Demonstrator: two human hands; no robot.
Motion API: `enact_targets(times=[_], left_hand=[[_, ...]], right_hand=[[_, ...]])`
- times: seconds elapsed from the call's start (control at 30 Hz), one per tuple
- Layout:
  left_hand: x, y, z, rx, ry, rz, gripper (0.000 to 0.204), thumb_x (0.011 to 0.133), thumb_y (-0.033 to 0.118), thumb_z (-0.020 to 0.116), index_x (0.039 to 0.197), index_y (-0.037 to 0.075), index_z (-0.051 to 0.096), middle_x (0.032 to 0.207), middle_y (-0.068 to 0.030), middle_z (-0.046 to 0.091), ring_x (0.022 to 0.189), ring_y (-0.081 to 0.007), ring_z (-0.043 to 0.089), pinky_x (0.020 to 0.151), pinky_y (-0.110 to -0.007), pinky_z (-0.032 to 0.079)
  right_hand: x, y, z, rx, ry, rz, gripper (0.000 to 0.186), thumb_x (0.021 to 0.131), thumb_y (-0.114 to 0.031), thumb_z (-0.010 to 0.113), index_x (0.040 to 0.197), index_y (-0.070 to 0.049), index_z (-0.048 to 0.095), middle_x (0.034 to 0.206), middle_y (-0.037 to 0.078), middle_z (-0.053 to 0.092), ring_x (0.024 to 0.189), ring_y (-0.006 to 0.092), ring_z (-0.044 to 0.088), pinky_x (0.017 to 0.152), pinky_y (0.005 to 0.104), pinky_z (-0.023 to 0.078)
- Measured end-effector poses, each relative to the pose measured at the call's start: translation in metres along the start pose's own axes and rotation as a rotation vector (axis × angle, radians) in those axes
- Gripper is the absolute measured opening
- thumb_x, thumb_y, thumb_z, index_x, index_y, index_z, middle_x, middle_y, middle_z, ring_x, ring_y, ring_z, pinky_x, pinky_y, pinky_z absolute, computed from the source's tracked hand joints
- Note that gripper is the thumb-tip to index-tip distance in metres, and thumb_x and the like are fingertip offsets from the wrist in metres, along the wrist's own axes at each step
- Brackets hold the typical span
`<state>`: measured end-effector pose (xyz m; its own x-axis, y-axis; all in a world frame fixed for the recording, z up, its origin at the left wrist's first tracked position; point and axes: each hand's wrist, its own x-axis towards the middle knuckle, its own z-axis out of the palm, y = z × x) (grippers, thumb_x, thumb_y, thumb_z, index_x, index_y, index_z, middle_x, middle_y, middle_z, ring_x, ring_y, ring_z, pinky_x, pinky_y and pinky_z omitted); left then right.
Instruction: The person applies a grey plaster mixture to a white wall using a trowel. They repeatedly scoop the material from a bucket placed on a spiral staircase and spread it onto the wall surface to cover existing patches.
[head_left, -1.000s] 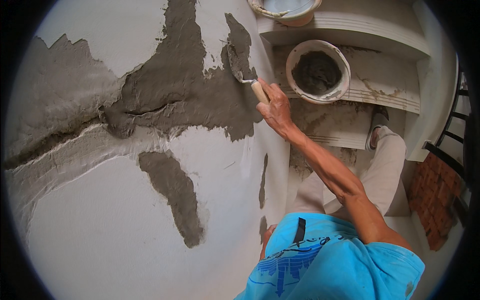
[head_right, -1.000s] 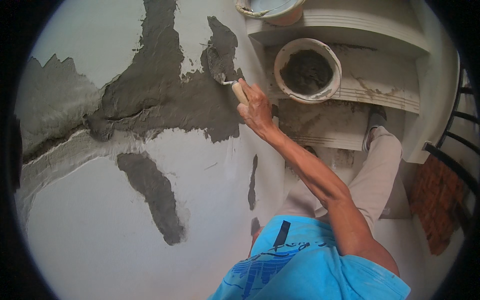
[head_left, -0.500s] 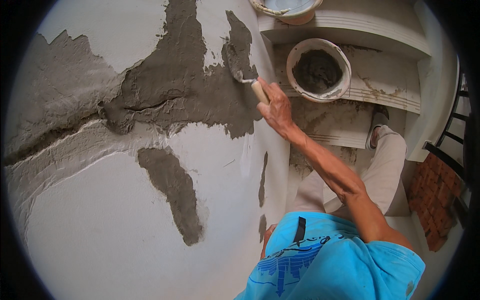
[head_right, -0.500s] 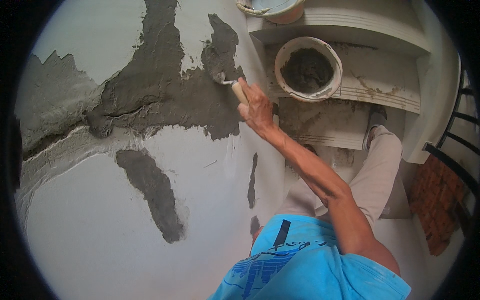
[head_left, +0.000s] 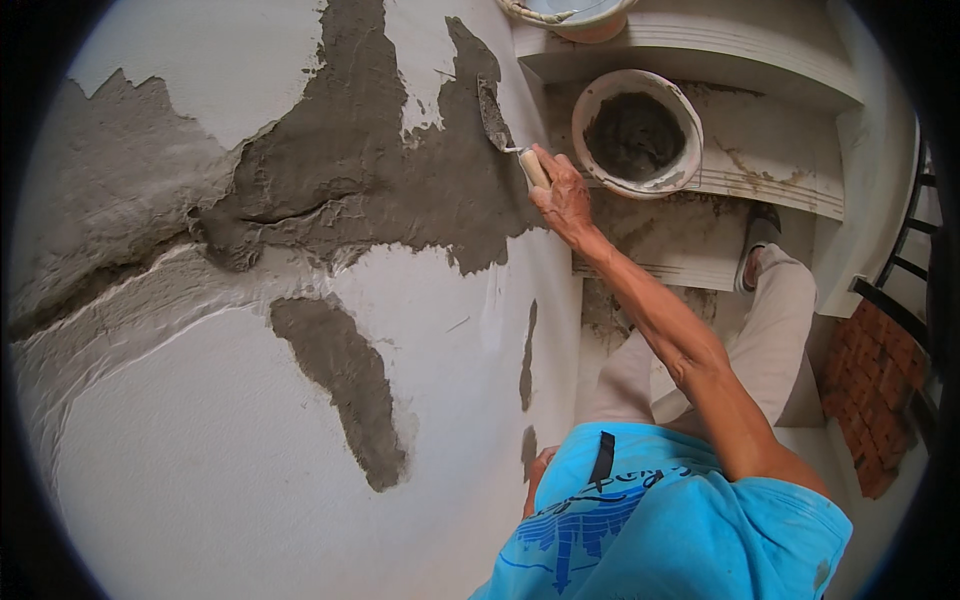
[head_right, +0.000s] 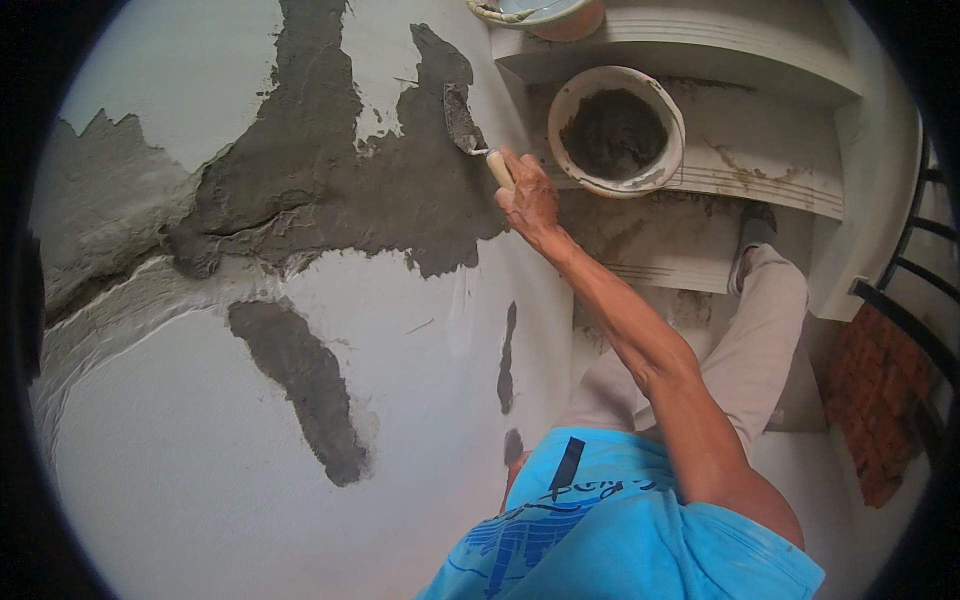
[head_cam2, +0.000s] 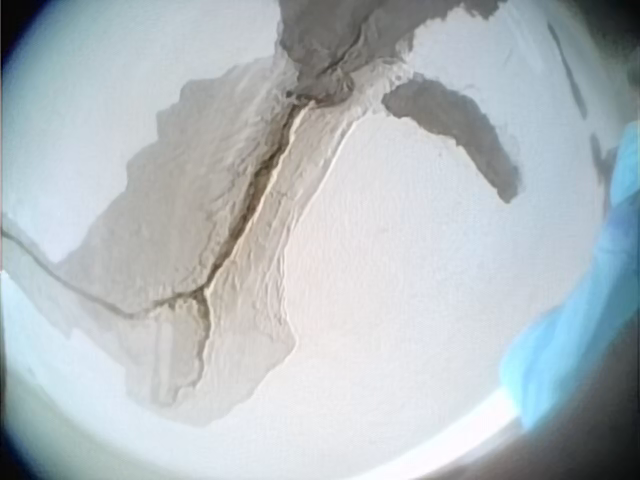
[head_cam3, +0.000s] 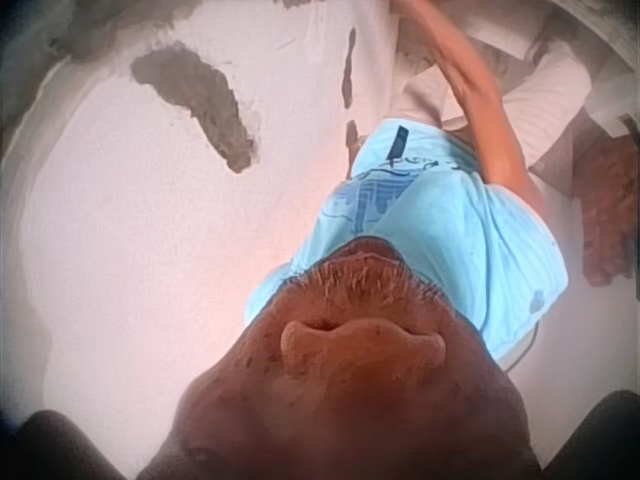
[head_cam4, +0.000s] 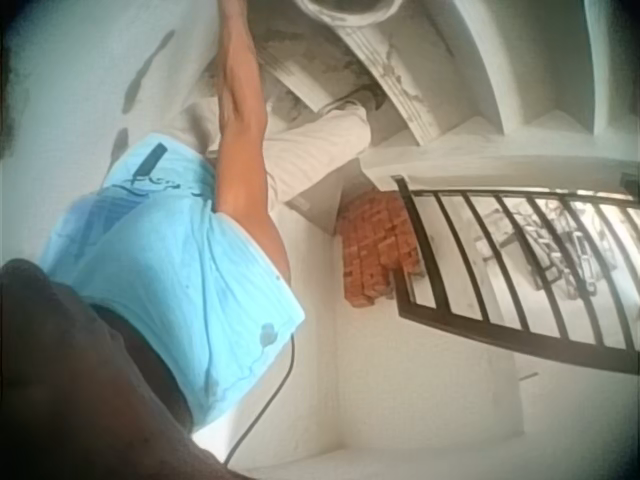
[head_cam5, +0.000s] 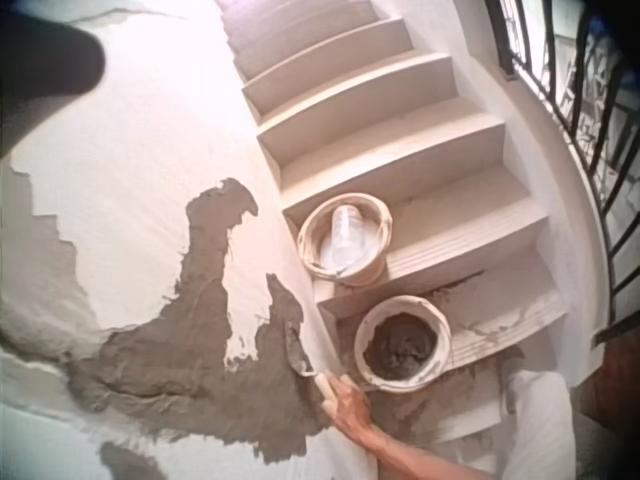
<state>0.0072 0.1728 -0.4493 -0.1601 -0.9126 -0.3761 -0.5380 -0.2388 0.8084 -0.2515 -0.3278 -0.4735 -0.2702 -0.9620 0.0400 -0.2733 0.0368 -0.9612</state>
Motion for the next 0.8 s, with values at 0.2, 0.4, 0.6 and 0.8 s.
enact_targets(times=[0.2,0.4,0.6,0.8], left_hand=[[0.026,0.081,-0.008,-0.241,-0.028,-0.772,0.036,0.097,0.015,0.069,0.128,-0.002,0.062,0.113,-0.0125,0.073,0.099,-0.0166,0.068,0.087,-0.031,0.054],[0.015,0.034,-0.005,-0.332,0.024,-0.761,0.032,0.096,0.010,0.068,0.126,-0.002,0.063,0.112,-0.0120,0.073,0.099,-0.0158,0.068,0.085,-0.030,0.055],[-0.004,0.014,0.004,-0.314,0.014,-0.678,0.031,0.097,0.009,0.068,0.125,-0.001,0.063,0.112,-0.0121,0.073,0.100,-0.0168,0.068,0.086,-0.030,0.055],[0.019,0.061,-0.004,-0.249,0.004,-0.704,0.031,0.097,0.010,0.068,0.125,-0.001,0.064,0.112,-0.0124,0.073,0.100,-0.0170,0.068,0.086,-0.030,0.055]], right_hand=[[-0.053,-0.002,-0.010,-0.053,-0.069,-0.023,0.067,0.074,-0.003,0.064,0.141,-0.006,0.057,0.097,0.017,0.054,0.093,0.0380,0.061,0.083,0.0457,0.052],[-0.037,-0.003,-0.008,0.023,0.007,-0.023,0.069,0.073,-0.002,0.064,0.141,-0.005,0.056,0.099,0.018,0.055,0.093,0.0387,0.061,0.083,0.0456,0.052],[-0.018,-0.010,-0.003,-0.027,-0.011,-0.029,0.071,0.072,-0.001,0.063,0.142,-0.007,0.056,0.099,0.017,0.055,0.093,0.0375,0.060,0.083,0.0453,0.051],[-0.054,-0.019,-0.015,0.081,-0.049,-0.081,0.069,0.073,-0.004,0.062,0.141,-0.006,0.058,0.096,0.017,0.054,0.088,0.0352,0.059,0.083,0.0434,0.050]])
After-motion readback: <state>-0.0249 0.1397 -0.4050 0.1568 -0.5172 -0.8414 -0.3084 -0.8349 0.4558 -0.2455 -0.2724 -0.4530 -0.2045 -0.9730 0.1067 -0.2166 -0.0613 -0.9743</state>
